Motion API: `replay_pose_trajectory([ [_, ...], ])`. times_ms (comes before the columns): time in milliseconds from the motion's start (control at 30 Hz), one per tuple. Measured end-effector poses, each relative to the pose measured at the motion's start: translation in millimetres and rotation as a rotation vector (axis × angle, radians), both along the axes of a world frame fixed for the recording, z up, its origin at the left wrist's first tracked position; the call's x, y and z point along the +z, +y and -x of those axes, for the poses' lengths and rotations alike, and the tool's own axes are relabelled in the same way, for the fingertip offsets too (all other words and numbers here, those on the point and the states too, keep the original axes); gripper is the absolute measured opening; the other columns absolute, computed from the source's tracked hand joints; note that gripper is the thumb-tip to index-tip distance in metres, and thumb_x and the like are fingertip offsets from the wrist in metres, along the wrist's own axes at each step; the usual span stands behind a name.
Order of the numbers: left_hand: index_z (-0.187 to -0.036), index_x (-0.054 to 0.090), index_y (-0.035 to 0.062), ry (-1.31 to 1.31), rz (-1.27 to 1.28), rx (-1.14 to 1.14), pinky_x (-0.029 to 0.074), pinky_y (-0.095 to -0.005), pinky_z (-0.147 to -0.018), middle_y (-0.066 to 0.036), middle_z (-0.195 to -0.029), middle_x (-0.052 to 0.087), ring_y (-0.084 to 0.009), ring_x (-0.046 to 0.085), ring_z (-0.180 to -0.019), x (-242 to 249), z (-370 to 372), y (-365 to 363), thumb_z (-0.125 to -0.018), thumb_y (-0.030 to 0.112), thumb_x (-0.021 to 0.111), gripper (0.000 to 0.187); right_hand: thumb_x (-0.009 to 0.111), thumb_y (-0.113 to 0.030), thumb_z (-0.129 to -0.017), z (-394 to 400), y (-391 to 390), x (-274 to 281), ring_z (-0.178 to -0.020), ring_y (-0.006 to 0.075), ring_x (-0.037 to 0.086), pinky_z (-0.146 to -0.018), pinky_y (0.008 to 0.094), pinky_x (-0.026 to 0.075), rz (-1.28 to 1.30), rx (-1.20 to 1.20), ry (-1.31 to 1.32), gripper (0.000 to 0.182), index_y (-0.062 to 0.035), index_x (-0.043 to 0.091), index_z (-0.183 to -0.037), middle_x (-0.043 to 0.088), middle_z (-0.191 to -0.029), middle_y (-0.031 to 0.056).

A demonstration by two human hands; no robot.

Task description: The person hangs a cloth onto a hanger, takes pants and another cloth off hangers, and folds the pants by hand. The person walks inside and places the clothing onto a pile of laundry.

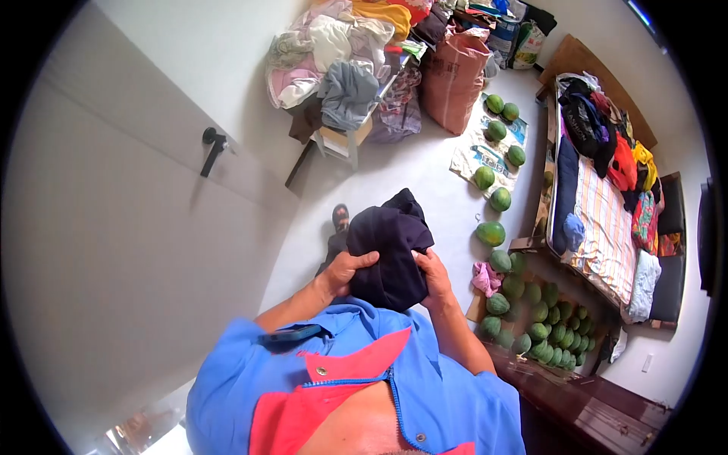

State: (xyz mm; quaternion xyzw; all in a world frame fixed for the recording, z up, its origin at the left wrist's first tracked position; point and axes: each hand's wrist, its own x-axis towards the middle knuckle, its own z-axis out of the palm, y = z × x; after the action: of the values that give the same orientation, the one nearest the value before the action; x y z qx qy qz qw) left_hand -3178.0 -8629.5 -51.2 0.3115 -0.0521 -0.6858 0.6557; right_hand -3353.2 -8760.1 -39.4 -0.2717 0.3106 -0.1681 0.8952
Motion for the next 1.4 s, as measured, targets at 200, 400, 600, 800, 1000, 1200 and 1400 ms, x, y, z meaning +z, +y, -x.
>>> replay_pose_trajectory([
  [200,-0.142,0.052,-0.0008,0.015,0.076,-0.004,0.049,-0.0435,-0.109,-0.016,-0.136,0.062,-0.0277,0.062,-0.123,-17,-98,-114,-0.096,0.006,0.066,0.049,0.066,-0.016,-0.095,-80,-97,-15,-0.117,0.0227,0.063,-0.100,0.0357,0.054,0.096,-0.062,0.081,0.056,-0.0006,0.044,-0.144,0.060,-0.134,0.0144],
  [400,-0.141,0.053,-0.0003,0.084,0.072,-0.010,0.049,-0.0429,-0.109,-0.015,-0.135,0.063,-0.0273,0.063,-0.122,-4,-237,-232,-0.095,0.004,0.066,0.048,0.074,-0.042,-0.090,-198,-201,15,-0.131,0.0260,0.054,-0.112,0.0396,0.043,0.008,-0.114,0.025,0.081,-0.0010,0.038,-0.150,0.053,-0.144,0.0139],
  [600,-0.142,0.052,-0.0005,0.055,0.032,0.135,0.051,-0.0433,-0.107,-0.016,-0.135,0.063,-0.0289,0.063,-0.122,-10,-350,-298,-0.096,0.003,0.064,0.047,0.084,-0.017,-0.081,-332,-292,32,-0.124,0.0230,0.056,-0.110,0.0351,0.041,0.331,0.176,0.230,0.083,0.0022,0.039,-0.149,0.056,-0.136,0.0139],
  [800,-0.143,0.052,0.0023,-0.178,0.073,0.559,0.050,-0.0432,-0.108,-0.013,-0.135,0.063,-0.0276,0.064,-0.120,25,-446,-355,-0.094,0.006,0.068,0.051,0.070,-0.005,-0.079,-481,-389,65,-0.116,0.0198,0.060,-0.104,0.0319,0.045,0.920,0.313,0.307,0.064,0.0030,0.051,-0.140,0.063,-0.127,0.0132],
  [1000,-0.143,0.051,-0.0004,-0.287,0.078,0.922,0.050,-0.0429,-0.107,-0.012,-0.138,0.060,-0.0299,0.062,-0.120,31,-561,-458,-0.090,0.016,0.077,0.061,0.078,-0.031,-0.081,-594,-470,69,-0.143,0.0400,0.039,-0.118,0.0425,0.032,1.445,0.079,0.376,0.087,0.0025,0.035,-0.150,0.042,-0.150,0.0279],
  [1200,-0.135,0.061,0.0044,-0.349,-0.363,0.639,0.051,-0.0435,-0.103,-0.010,-0.129,0.067,-0.0265,0.065,-0.113,-45,-641,-495,-0.083,0.015,0.080,0.056,0.076,-0.026,-0.082,-510,-454,17,-0.115,0.0366,0.061,-0.096,0.0435,0.051,1.189,0.254,0.428,0.068,0.0003,0.051,-0.139,0.053,-0.137,0.0258],
  [1400,-0.137,0.058,-0.0027,-0.385,-0.416,0.613,0.049,-0.0469,-0.108,-0.018,-0.136,0.062,-0.0338,0.063,-0.120,-49,-664,-490,-0.090,0.031,0.077,0.061,0.072,-0.027,-0.084,-334,-415,-41,-0.099,0.0293,0.070,-0.088,0.0385,0.055,0.829,0.289,0.615,0.042,0.0009,0.067,-0.115,0.073,-0.105,0.0188],
])
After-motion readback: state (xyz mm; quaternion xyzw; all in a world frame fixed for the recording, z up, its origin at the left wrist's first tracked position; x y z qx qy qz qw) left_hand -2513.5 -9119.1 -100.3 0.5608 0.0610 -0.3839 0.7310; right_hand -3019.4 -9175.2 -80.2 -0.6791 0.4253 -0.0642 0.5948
